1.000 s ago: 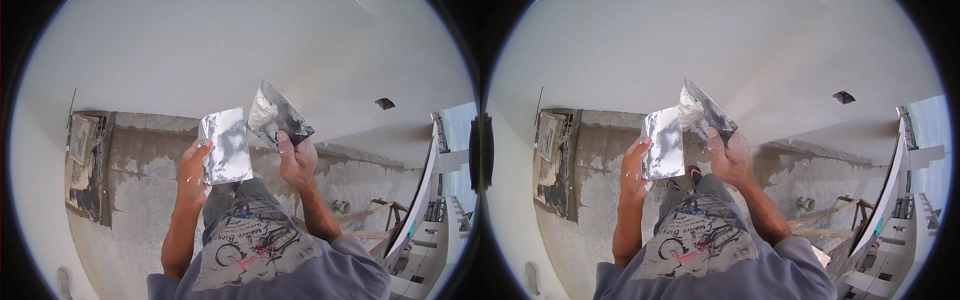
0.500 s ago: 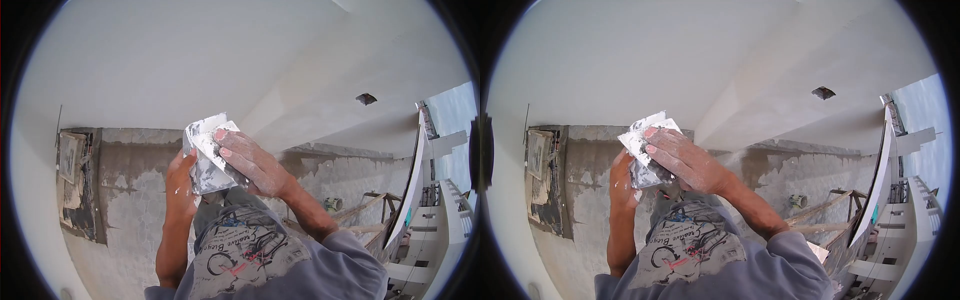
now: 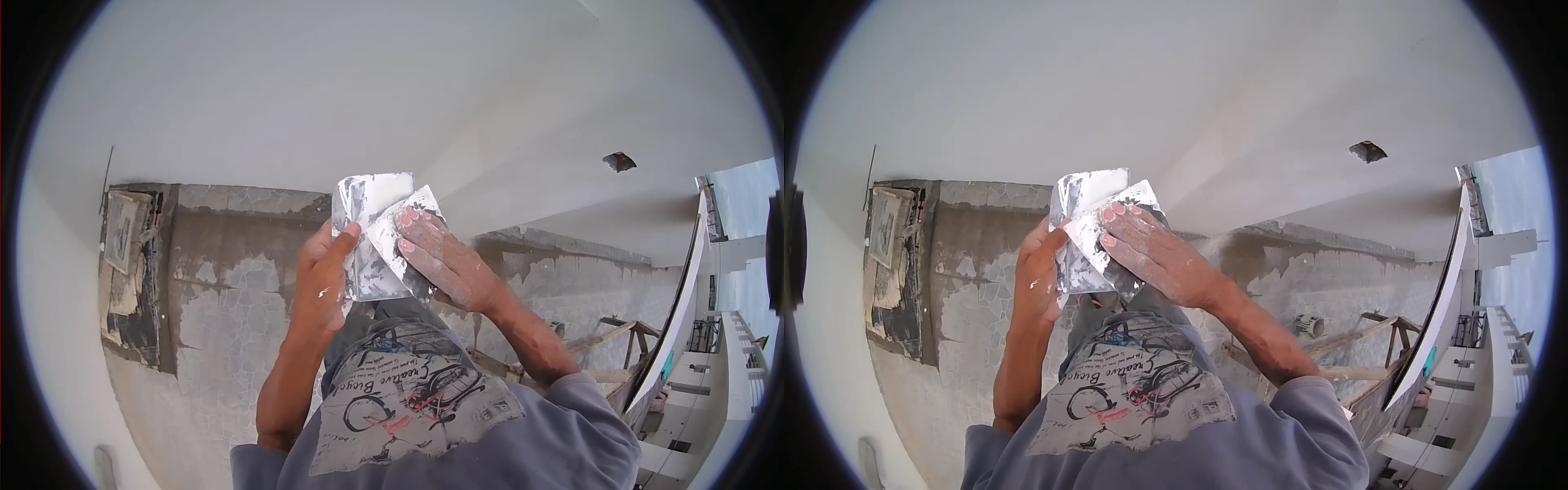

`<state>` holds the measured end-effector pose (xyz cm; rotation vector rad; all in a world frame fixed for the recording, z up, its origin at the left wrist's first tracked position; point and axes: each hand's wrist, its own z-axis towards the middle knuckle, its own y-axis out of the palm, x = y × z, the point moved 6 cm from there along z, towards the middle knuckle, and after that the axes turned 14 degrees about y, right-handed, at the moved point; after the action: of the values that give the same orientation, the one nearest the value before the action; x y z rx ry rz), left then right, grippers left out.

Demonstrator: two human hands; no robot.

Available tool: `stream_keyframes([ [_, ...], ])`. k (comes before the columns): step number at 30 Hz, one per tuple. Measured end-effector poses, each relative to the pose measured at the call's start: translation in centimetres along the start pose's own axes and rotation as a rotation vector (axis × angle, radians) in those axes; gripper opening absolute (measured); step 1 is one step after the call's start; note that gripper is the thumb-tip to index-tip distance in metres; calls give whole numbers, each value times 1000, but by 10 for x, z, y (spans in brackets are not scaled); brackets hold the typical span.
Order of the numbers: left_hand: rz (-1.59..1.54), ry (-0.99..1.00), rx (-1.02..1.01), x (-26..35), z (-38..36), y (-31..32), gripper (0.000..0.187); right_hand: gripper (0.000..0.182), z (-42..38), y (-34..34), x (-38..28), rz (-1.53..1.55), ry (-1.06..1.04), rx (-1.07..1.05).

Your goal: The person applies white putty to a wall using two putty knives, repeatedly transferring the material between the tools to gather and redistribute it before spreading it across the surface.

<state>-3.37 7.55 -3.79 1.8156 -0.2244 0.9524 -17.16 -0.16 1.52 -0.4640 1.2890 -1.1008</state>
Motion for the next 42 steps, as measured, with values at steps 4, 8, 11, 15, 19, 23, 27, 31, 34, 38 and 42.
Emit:
stream_keyframes([
  [4,51,-15,3,-2,0,-2,38,57,-9,0,10,3,30,5],
  [8,72,-19,-4,-2,-2,-6,39,73,-19,3,21,-3,71,-27],
  [11,80,9,15,2,-3,-7,40,79,-28,5,36,-59,101,-39],
  [15,123,26,50,17,0,-14,41,75,-40,-6,62,-119,281,-122],
  [19,185,52,56,19,5,-13,40,66,-43,-44,54,-40,325,-65],
  [23,238,18,23,18,15,-28,39,58,-5,-58,19,-135,92,-141],
  [27,250,12,-12,9,18,-35,40,53,20,-42,2,-207,-65,-240],
  [31,216,30,-24,3,15,-46,40,53,32,-16,4,-234,-163,-306],
  [34,254,78,7,-4,12,-56,40,51,32,1,8,-231,-194,-372],
  [38,309,122,66,-26,9,-80,37,57,36,21,21,-258,-228,-527],
  [42,304,122,134,-55,15,-87,43,61,48,29,42,-275,-209,-718],
])
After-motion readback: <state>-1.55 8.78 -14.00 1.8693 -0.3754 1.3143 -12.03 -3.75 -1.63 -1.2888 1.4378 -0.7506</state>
